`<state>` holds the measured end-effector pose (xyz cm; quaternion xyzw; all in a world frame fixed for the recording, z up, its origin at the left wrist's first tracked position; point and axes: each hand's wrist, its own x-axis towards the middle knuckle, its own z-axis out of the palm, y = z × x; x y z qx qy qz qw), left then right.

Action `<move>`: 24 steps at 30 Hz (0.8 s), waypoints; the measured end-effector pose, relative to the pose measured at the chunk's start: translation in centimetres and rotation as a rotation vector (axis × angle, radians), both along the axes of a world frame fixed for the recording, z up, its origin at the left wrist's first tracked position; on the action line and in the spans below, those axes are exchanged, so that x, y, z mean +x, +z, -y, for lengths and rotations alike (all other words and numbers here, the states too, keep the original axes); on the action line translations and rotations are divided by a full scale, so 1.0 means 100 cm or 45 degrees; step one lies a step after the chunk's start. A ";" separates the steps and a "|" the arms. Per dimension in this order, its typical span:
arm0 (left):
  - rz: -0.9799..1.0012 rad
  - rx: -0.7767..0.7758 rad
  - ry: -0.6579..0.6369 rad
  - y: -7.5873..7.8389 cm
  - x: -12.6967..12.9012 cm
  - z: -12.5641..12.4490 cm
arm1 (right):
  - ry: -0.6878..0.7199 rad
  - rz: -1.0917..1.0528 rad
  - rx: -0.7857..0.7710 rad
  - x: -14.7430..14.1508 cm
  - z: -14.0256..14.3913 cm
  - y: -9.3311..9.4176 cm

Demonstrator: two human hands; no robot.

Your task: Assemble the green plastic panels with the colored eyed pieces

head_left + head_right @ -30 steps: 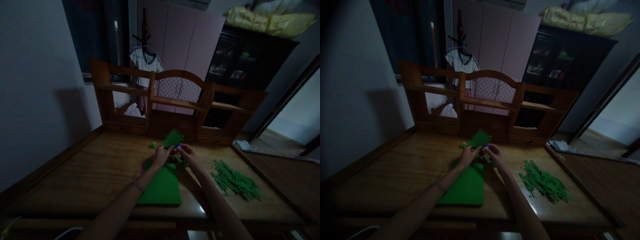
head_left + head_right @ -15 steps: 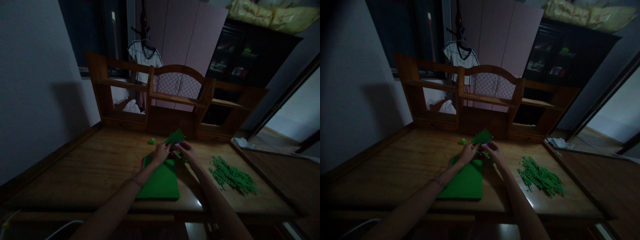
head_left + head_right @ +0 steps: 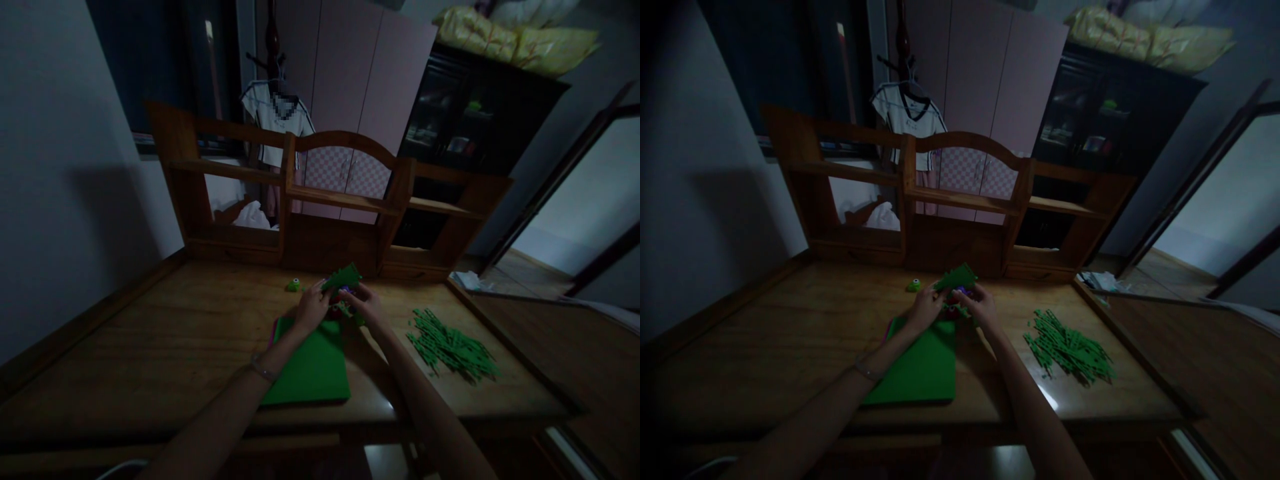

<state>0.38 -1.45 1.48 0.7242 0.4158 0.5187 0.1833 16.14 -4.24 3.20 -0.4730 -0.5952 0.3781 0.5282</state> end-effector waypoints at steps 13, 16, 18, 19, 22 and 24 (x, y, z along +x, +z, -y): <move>0.010 -0.018 -0.018 -0.001 0.000 -0.001 | -0.019 -0.020 0.014 -0.003 0.004 0.005; 0.010 -0.011 -0.026 -0.001 0.000 -0.001 | -0.014 -0.019 0.007 -0.003 0.004 0.006; 0.009 -0.013 -0.028 -0.001 0.000 -0.001 | -0.014 -0.024 0.004 -0.002 0.004 0.006; 0.009 -0.013 -0.028 -0.001 0.000 -0.001 | -0.010 -0.030 0.001 -0.002 0.004 0.006; 0.020 -0.008 -0.013 0.000 0.000 0.000 | 0.001 -0.049 -0.014 -0.003 0.003 0.006; 0.020 -0.009 0.000 0.001 0.000 0.000 | 0.007 -0.061 -0.011 -0.003 0.003 0.005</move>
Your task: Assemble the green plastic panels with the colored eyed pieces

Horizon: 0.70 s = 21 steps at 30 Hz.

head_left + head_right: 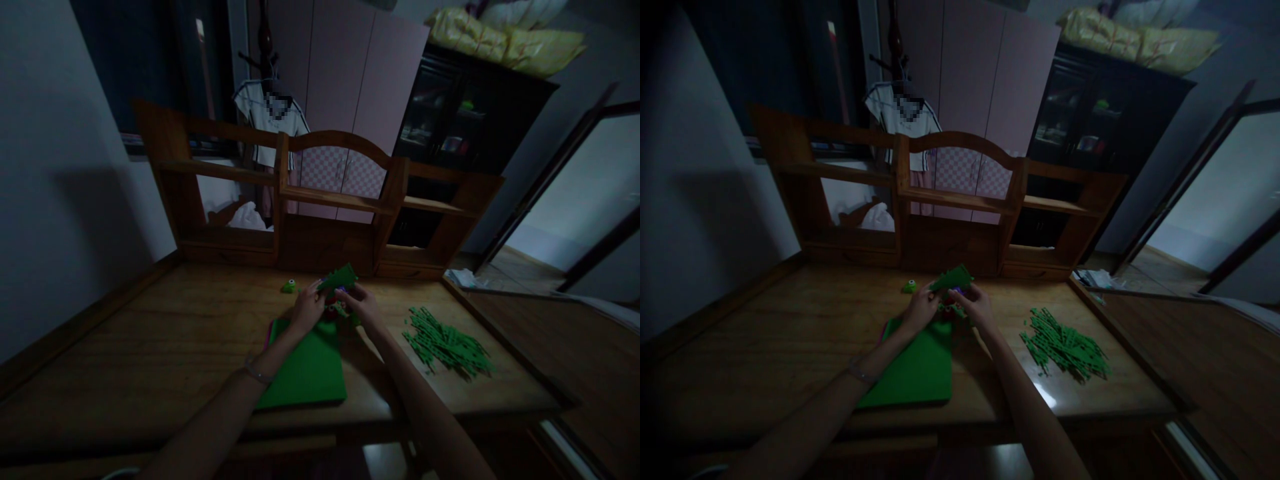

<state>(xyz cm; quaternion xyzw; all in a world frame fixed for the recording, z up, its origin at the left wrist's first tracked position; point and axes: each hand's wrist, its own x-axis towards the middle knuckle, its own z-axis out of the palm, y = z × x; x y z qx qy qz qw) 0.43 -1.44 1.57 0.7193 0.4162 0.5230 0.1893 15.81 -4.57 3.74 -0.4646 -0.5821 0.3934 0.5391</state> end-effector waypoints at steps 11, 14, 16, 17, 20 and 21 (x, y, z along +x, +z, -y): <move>-0.008 -0.007 -0.014 0.000 0.000 -0.001 | -0.030 0.001 0.012 -0.001 -0.001 -0.001; -0.013 -0.018 -0.011 -0.002 0.000 -0.001 | -0.017 -0.014 0.008 -0.001 -0.002 -0.002; -0.018 -0.034 -0.004 -0.002 0.000 -0.002 | 0.004 -0.031 0.012 -0.001 -0.002 -0.002; -0.019 -0.037 -0.004 -0.002 0.000 -0.002 | 0.012 -0.040 0.016 -0.001 -0.002 -0.002; -0.014 -0.023 -0.015 -0.003 0.000 -0.002 | 0.038 -0.060 0.017 -0.001 0.000 0.000; -0.013 -0.018 -0.020 -0.003 0.000 -0.003 | 0.043 -0.064 0.014 -0.001 0.000 0.000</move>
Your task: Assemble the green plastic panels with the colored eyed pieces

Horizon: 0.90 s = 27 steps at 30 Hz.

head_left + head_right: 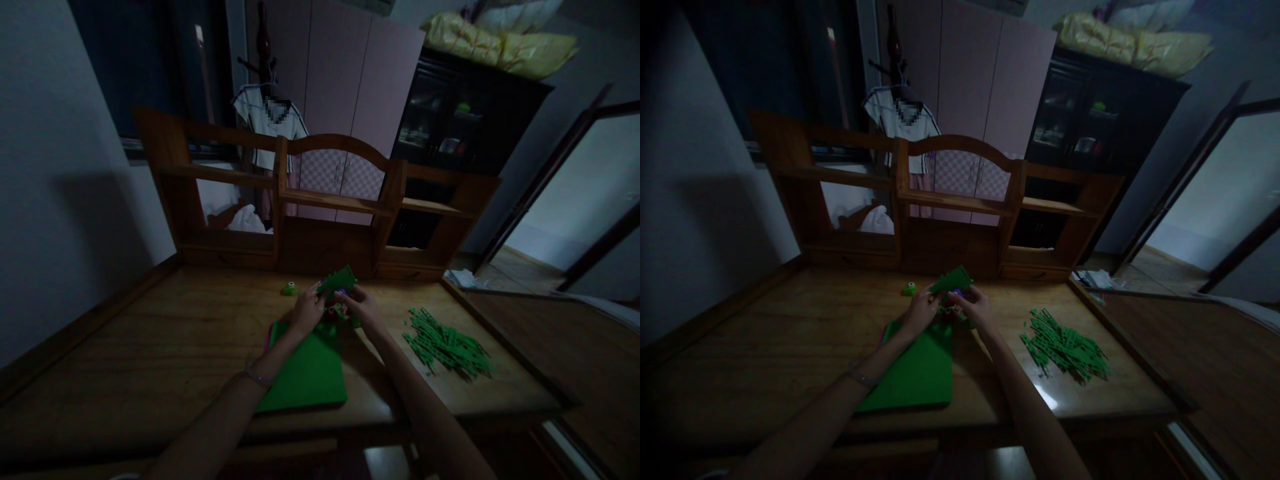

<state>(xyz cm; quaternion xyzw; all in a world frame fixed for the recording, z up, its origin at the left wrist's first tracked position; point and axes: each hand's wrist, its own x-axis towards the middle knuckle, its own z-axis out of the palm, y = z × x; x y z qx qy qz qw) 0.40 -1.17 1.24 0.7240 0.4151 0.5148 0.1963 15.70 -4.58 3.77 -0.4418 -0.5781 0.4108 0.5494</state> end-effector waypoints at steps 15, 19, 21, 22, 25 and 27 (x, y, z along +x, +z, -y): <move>-0.068 0.129 -0.012 -0.005 -0.002 0.000 | -0.033 0.046 -0.008 0.002 -0.001 -0.002; -0.066 0.128 0.043 -0.008 0.000 -0.002 | -0.007 0.021 -0.018 0.002 -0.003 -0.003; -0.062 0.114 0.051 -0.009 0.001 -0.004 | 0.010 0.001 -0.014 0.002 -0.002 -0.003; -0.058 0.100 0.049 -0.008 0.001 -0.004 | 0.013 -0.013 -0.012 0.002 -0.002 -0.002; -0.043 0.033 0.022 -0.005 0.002 -0.001 | 0.007 -0.039 -0.038 0.003 -0.001 0.000; -0.037 -0.001 0.013 -0.003 0.003 0.002 | -0.010 -0.032 -0.062 0.004 0.001 0.001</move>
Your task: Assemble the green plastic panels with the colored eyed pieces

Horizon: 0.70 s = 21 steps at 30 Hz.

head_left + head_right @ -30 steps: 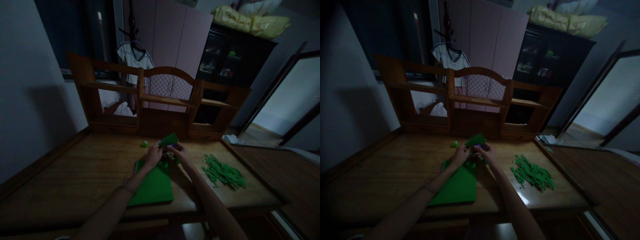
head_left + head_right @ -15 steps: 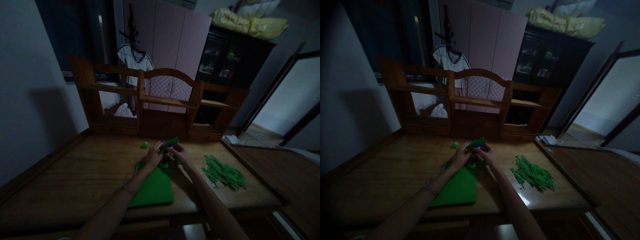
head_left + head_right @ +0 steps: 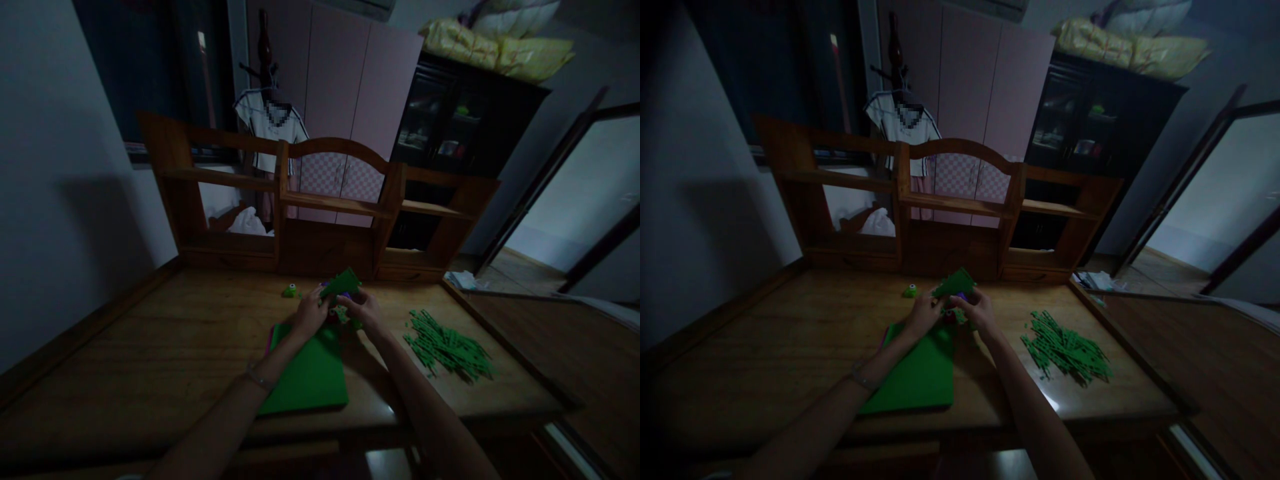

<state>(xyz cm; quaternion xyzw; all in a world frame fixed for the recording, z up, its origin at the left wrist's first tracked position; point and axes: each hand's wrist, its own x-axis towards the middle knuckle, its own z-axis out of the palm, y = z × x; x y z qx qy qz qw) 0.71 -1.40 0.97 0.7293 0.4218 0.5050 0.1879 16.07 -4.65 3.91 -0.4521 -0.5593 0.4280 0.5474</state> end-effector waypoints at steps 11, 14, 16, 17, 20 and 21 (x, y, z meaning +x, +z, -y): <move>0.031 0.018 0.005 0.003 0.001 0.003 | 0.001 0.055 -0.013 0.002 -0.003 -0.003; 0.040 0.020 0.022 0.003 0.000 0.002 | 0.037 0.060 -0.006 0.002 -0.005 -0.004; 0.057 0.019 0.035 0.004 0.000 0.003 | 0.074 0.034 0.007 0.002 -0.005 -0.004; 0.066 0.017 0.041 0.004 0.000 0.003 | 0.086 0.026 0.007 0.001 -0.005 -0.003; 0.101 -0.013 0.062 0.006 -0.002 0.004 | 0.071 0.039 -0.005 0.000 -0.005 -0.002; 0.120 -0.036 0.066 0.006 -0.003 0.004 | 0.061 0.051 -0.007 0.000 -0.005 -0.002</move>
